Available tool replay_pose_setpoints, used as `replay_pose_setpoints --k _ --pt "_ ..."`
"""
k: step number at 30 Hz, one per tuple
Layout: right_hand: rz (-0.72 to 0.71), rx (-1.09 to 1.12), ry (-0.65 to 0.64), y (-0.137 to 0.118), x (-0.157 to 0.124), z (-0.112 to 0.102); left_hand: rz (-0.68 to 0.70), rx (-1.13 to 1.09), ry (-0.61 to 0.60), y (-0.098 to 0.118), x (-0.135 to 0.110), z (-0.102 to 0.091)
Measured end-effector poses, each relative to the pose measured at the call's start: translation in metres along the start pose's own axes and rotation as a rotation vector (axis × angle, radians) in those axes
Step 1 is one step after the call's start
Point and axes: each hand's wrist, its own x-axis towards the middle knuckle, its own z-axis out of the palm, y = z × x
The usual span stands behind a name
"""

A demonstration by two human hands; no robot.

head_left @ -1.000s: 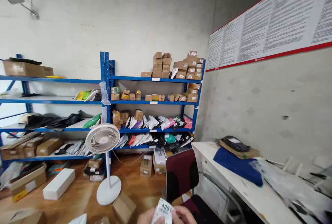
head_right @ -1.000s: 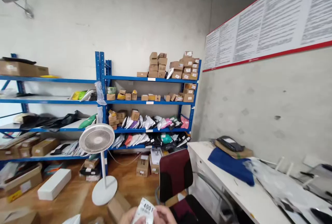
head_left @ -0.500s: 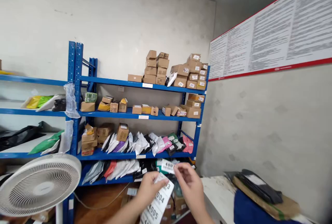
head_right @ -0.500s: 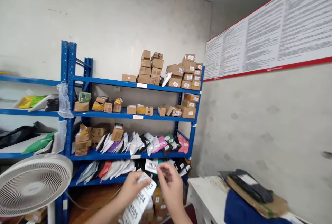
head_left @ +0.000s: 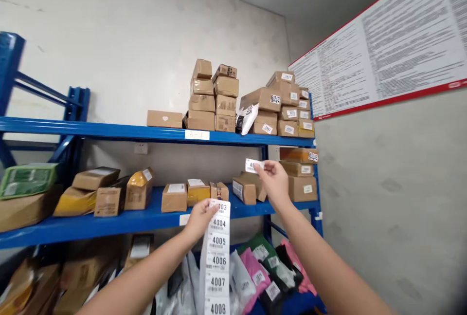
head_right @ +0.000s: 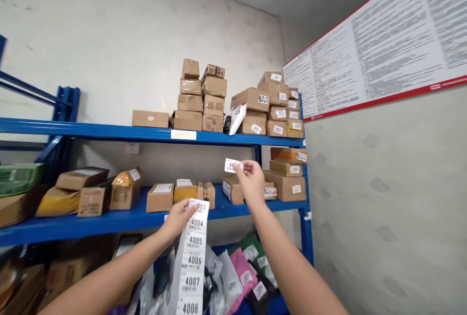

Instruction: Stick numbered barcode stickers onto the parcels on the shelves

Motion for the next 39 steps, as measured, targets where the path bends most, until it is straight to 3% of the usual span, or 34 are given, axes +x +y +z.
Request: replay_pose_setpoints --k 3,7,10,13,18,22,24,26,28,30,33,35,39 --pt "-0.048 0.003 0.025 0.027 0.055 0.056 -0.048 -0.031 0.000 0.001 0.041 -0.020" --pt "-0.116 -0.047 0.038 0.041 0.128 0.112 -0.078 -0.035 -0.050 0.007 0.063 -0.034" --pt "-0.206 -0.210 0.061 0.048 0.172 0.137 -0.078 -0.033 -0.069 0.016 0.069 -0.042" --pt "-0.274 -0.447 0.044 0.055 0.193 0.149 -0.039 0.005 -0.056 0.026 0.077 -0.049" --pt "-0.516 -0.697 0.175 0.065 0.194 0.152 0.055 0.038 -0.001 0.040 0.099 -0.050" --pt "-0.837 -0.728 -0.134 0.075 0.198 0.145 0.150 0.033 0.044 0.051 0.124 -0.037" --pt "-0.874 -0.759 -0.149 0.078 0.198 0.136 0.212 0.031 0.084 0.055 0.137 -0.031" --pt "-0.835 -0.754 -0.058 0.077 0.190 0.124 0.267 0.037 0.114 0.057 0.149 -0.027" --pt "-0.803 -0.588 -0.047 0.073 0.174 0.113 0.315 0.050 0.137 0.057 0.159 -0.024" --pt "-0.722 -0.291 -0.242 0.068 0.154 0.106 0.351 0.058 0.150 0.056 0.168 -0.021" --pt "-0.451 0.015 -0.604 0.064 0.130 0.105 0.388 0.031 0.157 0.053 0.180 -0.016" --pt "-0.328 0.045 -0.697 0.064 0.124 0.106 0.386 -0.009 0.158 0.051 0.186 -0.012" --pt "-0.223 0.106 -0.750 0.066 0.124 0.100 0.353 -0.152 0.132 0.051 0.191 -0.005"
